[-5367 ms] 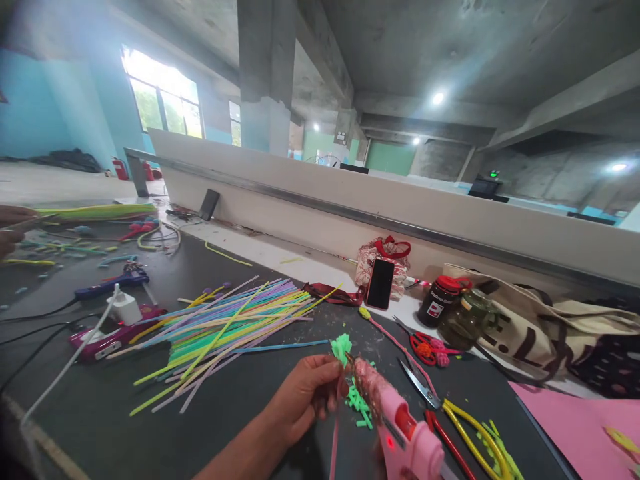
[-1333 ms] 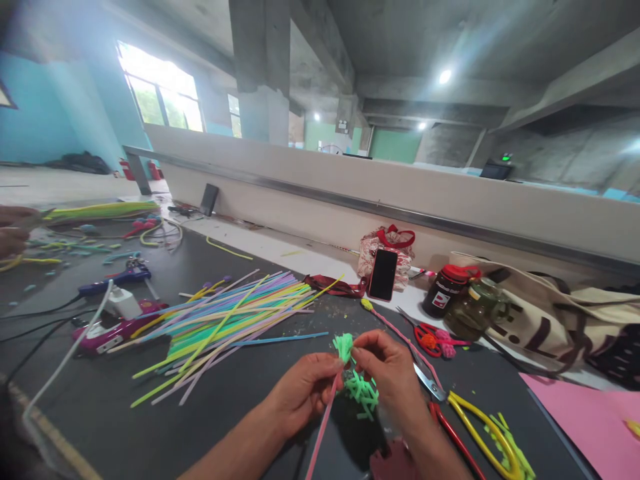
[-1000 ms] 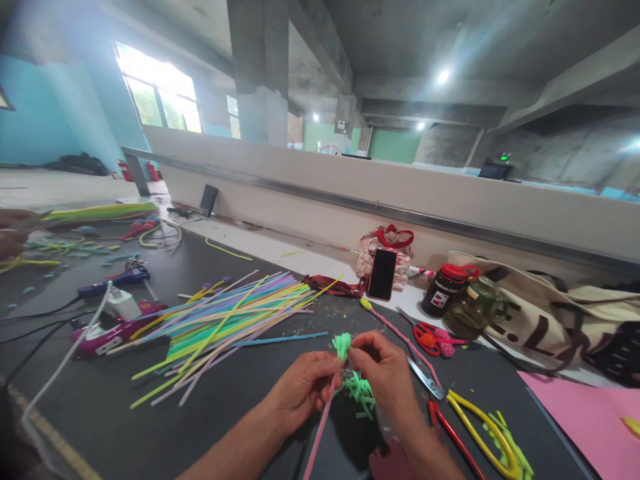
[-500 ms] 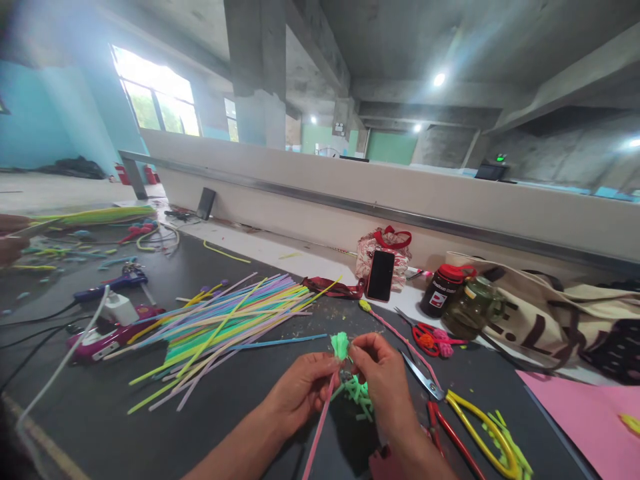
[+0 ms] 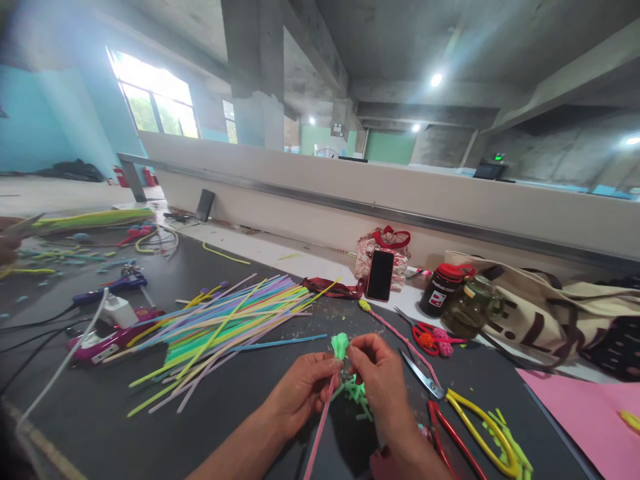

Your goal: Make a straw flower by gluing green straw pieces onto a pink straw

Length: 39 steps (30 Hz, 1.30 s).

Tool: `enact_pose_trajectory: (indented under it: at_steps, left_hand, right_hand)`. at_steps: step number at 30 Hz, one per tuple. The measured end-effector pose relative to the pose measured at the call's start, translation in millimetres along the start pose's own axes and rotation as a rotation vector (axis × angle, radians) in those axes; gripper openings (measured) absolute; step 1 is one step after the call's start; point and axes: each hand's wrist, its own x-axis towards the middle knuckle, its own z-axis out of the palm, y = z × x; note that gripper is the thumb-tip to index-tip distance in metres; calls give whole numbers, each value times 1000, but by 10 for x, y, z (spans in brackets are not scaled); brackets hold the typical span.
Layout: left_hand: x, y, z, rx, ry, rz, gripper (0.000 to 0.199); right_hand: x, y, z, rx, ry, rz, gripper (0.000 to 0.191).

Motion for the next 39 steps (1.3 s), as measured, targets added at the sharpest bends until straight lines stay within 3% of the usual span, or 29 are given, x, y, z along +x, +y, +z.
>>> enact_pose_trajectory:
  at_steps: [6,14,34,39]
  left_hand:
    - [-10,18,17,14,24,-1,24]
    - [20,-15,-22,-5,11,-3,25]
    - [51,-38,-51,65,73,27,21]
    - [-8,44,-43,-33,8,38,22]
  right_hand:
    - [12,48,-3,-31,-11,-31,15]
    - [8,96,-35,-221,1,-221,10]
    - [-14,-27,-63,-299,-41,-346,11]
    - [-20,-90,-134,21,57,-148,21]
